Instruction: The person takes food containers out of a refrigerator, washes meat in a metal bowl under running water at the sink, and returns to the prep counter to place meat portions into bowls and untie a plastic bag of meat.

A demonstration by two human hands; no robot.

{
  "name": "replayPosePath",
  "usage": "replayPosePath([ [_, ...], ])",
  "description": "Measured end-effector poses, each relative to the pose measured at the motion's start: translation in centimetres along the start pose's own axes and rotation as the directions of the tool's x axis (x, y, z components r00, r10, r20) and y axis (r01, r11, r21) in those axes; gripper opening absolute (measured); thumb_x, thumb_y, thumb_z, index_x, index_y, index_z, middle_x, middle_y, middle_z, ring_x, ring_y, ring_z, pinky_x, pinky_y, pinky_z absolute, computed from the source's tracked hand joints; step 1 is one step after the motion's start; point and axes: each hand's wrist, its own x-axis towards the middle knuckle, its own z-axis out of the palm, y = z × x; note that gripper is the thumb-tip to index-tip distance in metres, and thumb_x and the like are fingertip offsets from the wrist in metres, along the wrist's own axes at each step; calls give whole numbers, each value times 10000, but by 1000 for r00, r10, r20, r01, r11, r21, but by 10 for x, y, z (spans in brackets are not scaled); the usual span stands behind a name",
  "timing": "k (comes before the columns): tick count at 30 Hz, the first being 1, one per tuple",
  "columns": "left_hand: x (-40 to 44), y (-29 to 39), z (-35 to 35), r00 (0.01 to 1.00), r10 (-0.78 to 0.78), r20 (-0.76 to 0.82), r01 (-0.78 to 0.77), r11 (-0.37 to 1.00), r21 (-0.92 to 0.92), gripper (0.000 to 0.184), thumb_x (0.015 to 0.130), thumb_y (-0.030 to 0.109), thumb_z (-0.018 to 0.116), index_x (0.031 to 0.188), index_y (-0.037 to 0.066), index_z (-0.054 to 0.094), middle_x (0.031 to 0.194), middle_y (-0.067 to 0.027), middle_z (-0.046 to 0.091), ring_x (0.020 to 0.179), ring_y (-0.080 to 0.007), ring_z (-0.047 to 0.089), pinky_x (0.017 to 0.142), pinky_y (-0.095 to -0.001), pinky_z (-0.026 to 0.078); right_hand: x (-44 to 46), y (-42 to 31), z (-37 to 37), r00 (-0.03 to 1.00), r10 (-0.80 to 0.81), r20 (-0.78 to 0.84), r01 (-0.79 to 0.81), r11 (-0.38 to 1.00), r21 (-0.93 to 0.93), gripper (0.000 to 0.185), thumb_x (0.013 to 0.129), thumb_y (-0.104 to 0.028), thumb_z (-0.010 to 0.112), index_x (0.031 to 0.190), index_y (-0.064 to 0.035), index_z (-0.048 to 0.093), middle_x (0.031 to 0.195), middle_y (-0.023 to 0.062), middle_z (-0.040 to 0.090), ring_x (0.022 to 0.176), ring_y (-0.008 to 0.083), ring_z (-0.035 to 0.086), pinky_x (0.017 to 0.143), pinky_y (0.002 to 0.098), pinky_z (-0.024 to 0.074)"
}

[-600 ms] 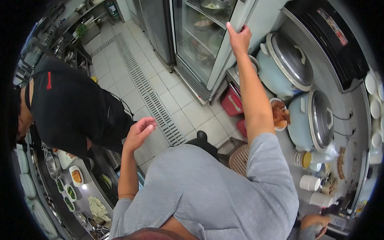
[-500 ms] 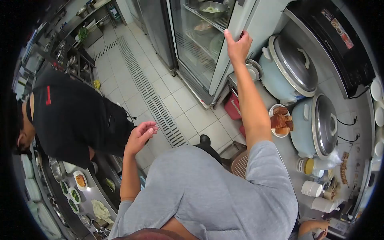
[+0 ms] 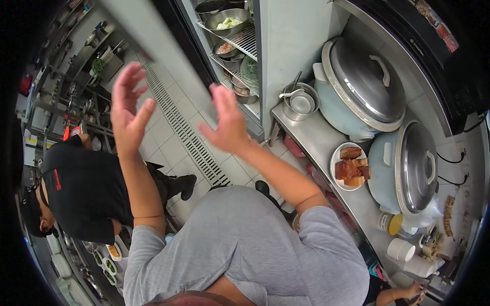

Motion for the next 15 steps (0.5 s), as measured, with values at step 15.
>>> replayPosePath([
  [15, 49, -90, -215, 868, -19, -496, 54, 997, 57, 493, 822, -21, 771, 1264, -53, 556, 1130, -152, 665, 1016, -224, 660, 941, -325, 499, -83, 162, 169, 520, 723, 454, -796, 603, -48, 453, 868, -302, 792, 1147, 37, 685, 977, 107, 742, 853, 188, 692, 797, 326, 563],
])
